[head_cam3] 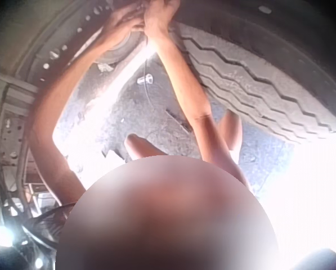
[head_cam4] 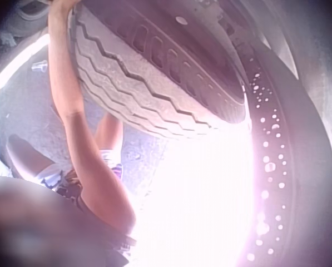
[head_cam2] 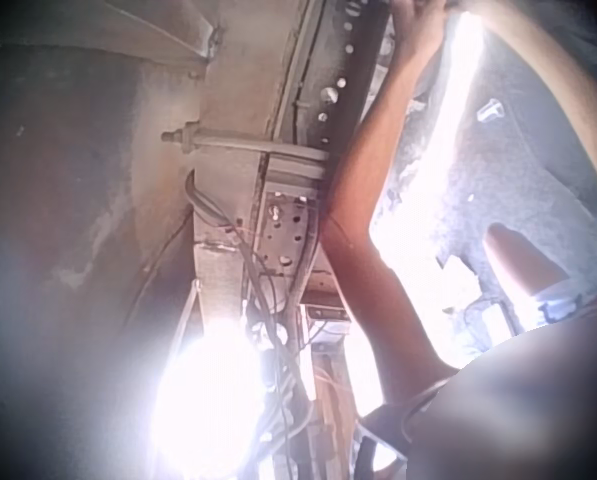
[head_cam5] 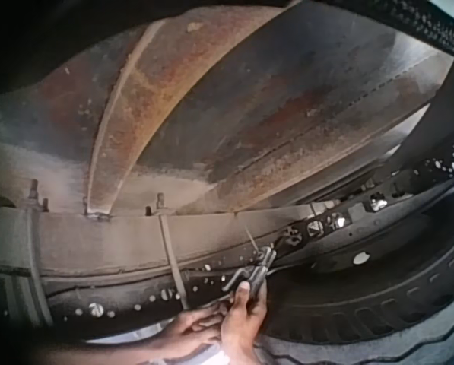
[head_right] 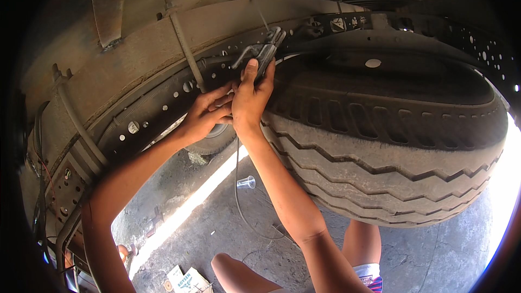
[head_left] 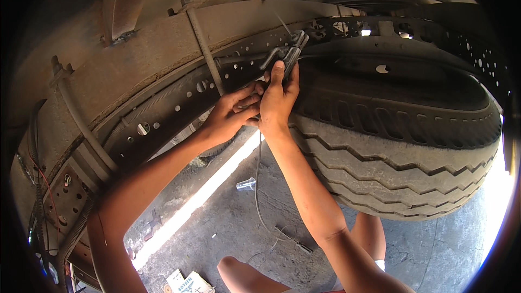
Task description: The person welds a metal bracket on the undercarriage of a large vehicle using a handheld welding tool, then uses a hammer to tap the weld area. The task involves welding and hammering the same section of the frame near the tire.
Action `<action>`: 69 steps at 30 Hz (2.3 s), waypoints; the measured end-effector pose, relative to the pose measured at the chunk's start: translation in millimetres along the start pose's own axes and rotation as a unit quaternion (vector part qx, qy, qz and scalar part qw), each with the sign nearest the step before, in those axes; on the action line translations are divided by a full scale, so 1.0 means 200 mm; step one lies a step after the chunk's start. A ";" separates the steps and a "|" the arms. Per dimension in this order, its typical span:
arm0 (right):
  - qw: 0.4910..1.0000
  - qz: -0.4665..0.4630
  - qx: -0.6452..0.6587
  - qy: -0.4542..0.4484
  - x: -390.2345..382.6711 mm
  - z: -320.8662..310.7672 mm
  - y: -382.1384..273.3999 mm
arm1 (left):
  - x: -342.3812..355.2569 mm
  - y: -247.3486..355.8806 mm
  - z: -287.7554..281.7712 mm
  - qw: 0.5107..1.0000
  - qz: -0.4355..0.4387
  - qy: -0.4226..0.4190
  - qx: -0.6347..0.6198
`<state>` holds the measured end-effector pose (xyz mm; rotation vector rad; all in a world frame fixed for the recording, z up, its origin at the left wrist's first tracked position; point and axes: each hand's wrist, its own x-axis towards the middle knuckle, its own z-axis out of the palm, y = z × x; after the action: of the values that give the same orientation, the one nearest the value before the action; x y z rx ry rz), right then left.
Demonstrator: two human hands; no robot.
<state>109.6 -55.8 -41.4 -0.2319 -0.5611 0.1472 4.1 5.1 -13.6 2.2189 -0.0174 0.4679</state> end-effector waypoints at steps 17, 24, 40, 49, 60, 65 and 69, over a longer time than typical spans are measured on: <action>1.000 0.000 -0.009 -0.005 -0.01 -0.01 -0.01 | -0.01 0.02 0.01 1.000 0.004 0.002 0.006; 1.000 0.019 0.012 -0.003 -0.02 -0.01 -0.01 | -0.02 0.03 0.01 1.000 0.006 -0.009 -0.023; 0.999 0.017 0.043 -0.007 -0.03 0.02 -0.05 | -0.01 0.04 0.01 1.000 0.023 -0.014 0.004; 0.998 0.029 0.052 0.023 -0.03 0.01 -0.05 | -0.01 0.04 0.00 1.000 0.020 -0.015 -0.010; 0.927 0.212 0.297 0.090 0.01 0.01 -0.07 | -0.02 0.11 0.05 0.998 -0.021 0.029 0.060; 0.968 0.137 0.184 0.103 -0.01 0.05 -0.10 | -0.02 0.10 0.04 0.995 -0.062 0.022 0.069; 0.972 0.141 0.167 0.087 -0.02 0.05 -0.08 | -0.01 0.05 0.02 0.997 -0.051 0.028 0.053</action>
<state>102.9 -70.9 -30.8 0.0060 -0.3186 0.4892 1.8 -5.0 -8.8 2.2964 0.1520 0.4835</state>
